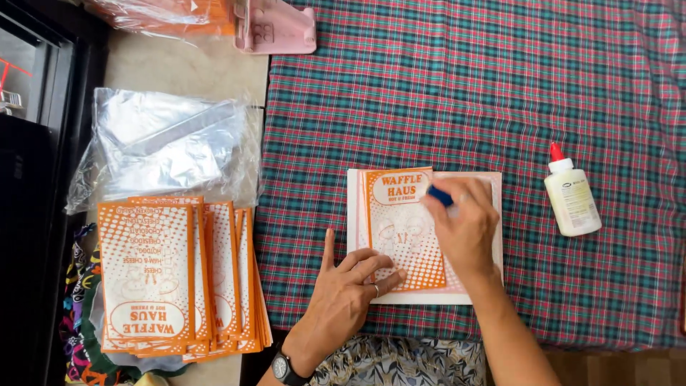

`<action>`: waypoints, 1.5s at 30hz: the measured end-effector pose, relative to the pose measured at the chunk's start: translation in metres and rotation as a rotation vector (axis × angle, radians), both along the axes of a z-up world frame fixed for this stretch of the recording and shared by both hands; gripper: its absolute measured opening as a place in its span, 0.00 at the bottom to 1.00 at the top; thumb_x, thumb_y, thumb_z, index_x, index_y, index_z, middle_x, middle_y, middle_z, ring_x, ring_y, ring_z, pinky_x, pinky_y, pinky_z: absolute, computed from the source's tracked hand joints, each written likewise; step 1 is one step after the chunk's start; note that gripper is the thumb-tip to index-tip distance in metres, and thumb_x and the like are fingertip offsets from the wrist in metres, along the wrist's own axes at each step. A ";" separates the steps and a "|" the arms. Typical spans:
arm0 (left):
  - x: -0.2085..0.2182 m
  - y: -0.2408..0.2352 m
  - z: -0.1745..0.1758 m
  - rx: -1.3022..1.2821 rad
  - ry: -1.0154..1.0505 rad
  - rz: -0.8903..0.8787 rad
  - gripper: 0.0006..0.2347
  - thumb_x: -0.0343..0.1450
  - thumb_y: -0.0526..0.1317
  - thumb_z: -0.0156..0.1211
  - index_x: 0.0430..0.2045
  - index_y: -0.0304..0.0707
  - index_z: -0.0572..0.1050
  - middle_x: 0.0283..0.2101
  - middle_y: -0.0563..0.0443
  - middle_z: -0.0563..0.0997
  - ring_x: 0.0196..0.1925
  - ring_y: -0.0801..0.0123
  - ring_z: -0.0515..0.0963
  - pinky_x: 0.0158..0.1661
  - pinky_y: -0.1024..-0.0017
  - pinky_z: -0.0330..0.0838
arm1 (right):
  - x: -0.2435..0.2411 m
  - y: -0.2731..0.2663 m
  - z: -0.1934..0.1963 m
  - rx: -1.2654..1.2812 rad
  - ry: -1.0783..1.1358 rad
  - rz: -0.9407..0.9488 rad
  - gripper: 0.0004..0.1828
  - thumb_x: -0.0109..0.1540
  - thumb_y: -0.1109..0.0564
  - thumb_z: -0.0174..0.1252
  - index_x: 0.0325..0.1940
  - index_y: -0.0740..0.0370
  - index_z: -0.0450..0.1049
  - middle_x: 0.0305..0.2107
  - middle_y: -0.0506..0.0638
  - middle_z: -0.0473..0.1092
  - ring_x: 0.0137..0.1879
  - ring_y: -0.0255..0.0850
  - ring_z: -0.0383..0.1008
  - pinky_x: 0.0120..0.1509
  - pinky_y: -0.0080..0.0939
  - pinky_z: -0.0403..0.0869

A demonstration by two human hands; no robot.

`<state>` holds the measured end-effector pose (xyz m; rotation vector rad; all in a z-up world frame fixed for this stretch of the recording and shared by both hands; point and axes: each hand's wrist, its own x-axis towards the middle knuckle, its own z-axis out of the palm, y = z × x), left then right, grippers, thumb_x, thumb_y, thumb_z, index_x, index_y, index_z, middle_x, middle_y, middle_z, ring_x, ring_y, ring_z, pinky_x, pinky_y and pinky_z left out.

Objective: Folding and assembling paper bags for food packaging

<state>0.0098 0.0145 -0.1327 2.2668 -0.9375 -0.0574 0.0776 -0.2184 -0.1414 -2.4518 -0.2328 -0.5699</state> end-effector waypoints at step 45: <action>-0.017 -0.001 -0.002 -0.031 -0.044 0.006 0.16 0.78 0.35 0.43 0.45 0.50 0.84 0.56 0.44 0.79 0.63 0.49 0.72 0.69 0.27 0.32 | 0.023 -0.012 -0.011 -0.006 0.074 0.014 0.17 0.54 0.58 0.76 0.44 0.63 0.81 0.39 0.53 0.74 0.49 0.49 0.71 0.55 0.47 0.70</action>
